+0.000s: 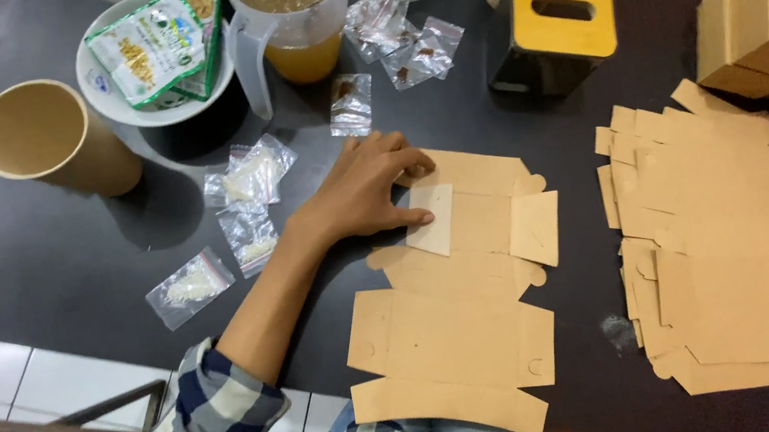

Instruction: The person folds flat cardboard box blanks into three-dimensional boxes by hand, pressing along creases and tucking flaps to form the sides and base. The person handles multiple blanks sequentially, completing one box and beginning another before the clip ends.

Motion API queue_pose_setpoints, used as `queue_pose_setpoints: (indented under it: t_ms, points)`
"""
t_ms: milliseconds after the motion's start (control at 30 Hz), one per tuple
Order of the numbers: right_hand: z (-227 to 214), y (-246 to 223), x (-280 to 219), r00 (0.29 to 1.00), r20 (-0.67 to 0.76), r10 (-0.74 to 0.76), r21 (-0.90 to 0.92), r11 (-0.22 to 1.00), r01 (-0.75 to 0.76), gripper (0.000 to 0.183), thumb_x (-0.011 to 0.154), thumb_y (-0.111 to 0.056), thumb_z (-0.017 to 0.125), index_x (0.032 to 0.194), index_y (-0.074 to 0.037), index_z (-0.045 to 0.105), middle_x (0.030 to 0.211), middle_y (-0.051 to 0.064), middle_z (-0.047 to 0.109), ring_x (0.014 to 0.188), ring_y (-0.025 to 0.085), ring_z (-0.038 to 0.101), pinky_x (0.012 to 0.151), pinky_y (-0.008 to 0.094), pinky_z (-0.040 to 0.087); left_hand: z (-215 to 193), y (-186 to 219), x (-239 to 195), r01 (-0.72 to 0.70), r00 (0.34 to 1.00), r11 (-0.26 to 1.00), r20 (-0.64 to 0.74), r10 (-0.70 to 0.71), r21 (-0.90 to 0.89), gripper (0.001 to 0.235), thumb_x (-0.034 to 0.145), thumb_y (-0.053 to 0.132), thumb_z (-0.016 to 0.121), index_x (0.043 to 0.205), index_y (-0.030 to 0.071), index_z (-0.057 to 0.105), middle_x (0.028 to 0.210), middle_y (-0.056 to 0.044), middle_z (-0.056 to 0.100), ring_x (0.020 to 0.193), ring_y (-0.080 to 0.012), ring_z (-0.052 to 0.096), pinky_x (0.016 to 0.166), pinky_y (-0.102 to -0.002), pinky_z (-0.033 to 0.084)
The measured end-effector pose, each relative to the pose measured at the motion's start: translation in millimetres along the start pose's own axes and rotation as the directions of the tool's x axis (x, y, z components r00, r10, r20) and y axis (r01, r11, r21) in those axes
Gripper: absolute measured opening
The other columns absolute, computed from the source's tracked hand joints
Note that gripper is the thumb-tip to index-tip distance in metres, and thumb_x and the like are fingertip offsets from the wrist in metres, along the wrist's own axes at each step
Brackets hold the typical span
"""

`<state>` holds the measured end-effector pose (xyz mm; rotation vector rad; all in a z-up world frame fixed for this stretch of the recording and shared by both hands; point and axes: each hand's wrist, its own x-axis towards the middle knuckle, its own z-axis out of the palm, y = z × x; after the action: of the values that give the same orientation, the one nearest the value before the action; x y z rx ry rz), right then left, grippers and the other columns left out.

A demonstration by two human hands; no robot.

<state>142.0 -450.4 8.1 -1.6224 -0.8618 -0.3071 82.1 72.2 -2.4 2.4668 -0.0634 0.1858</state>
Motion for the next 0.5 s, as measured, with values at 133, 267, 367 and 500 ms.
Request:
queue_pose_setpoints:
  t_ms: [133, 267, 367, 500]
  points:
    - [118.1, -36.5, 67.3, 0.999, -0.029, 0.025, -0.015, 1.000, -0.025, 0.023, 0.096, -0.020, 0.064, 0.111, -0.003, 0.061, 0.113, 0.020, 0.067, 0.105, 0.029, 0.070, 0.096, 0.037, 0.063, 3.0, -7.5, -1.1, 0.016, 0.995, 0.999, 0.100, -0.012, -0.045, 0.064, 0.064, 0.042, 0.093, 0.118, 0.018, 0.068, 0.105, -0.002, 0.063, 0.100, -0.0237, 0.058, 0.090, -0.039, 0.033]
    - [248.0, -92.6, 129.4, 0.922, 0.361, 0.143, -0.169, 0.982, -0.087, 0.015, 0.096, -0.002, 0.058, 0.107, -0.004, 0.068, 0.105, 0.011, 0.066, 0.099, 0.019, 0.064, 0.078, 0.026, 0.059, -2.9, -4.2, -1.4, 0.030, 0.978, 0.999, 0.208, -0.027, -0.014, 0.071, 0.063, 0.049, 0.091, 0.122, 0.024, 0.060, 0.110, 0.002, 0.056, 0.106, -0.0181, 0.056, 0.098, -0.038, 0.030]
    - [284.0, -38.6, 127.1, 0.836, 0.503, 0.220, -0.307, 0.949, -0.065, 0.033, 0.089, -0.006, 0.066, 0.121, -0.014, 0.068, 0.112, 0.004, 0.064, 0.114, 0.026, 0.065, 0.091, 0.034, 0.058, -15.0, 11.6, -3.9, 0.072, 0.984, 0.994, 0.171, -0.057, -0.080, 0.097, 0.045, 0.043, 0.102, 0.128, 0.010, 0.066, 0.105, -0.007, 0.065, 0.102, -0.0258, 0.056, 0.092, -0.039, 0.032]
    - [296.9, -3.5, 128.7, 0.676, 0.632, 0.378, -0.466, 0.883, -0.058, 0.051, 0.088, -0.014, 0.066, 0.138, -0.008, 0.056, 0.144, 0.017, 0.046, 0.146, 0.042, 0.035, 0.118, 0.051, 0.029, -10.1, 1.9, -1.1, 0.058, 0.983, 0.996, 0.180, -0.043, -0.074, 0.106, 0.044, 0.049, 0.102, 0.132, 0.008, 0.060, 0.105, -0.007, 0.063, 0.103, -0.0260, 0.054, 0.094, -0.041, 0.031]
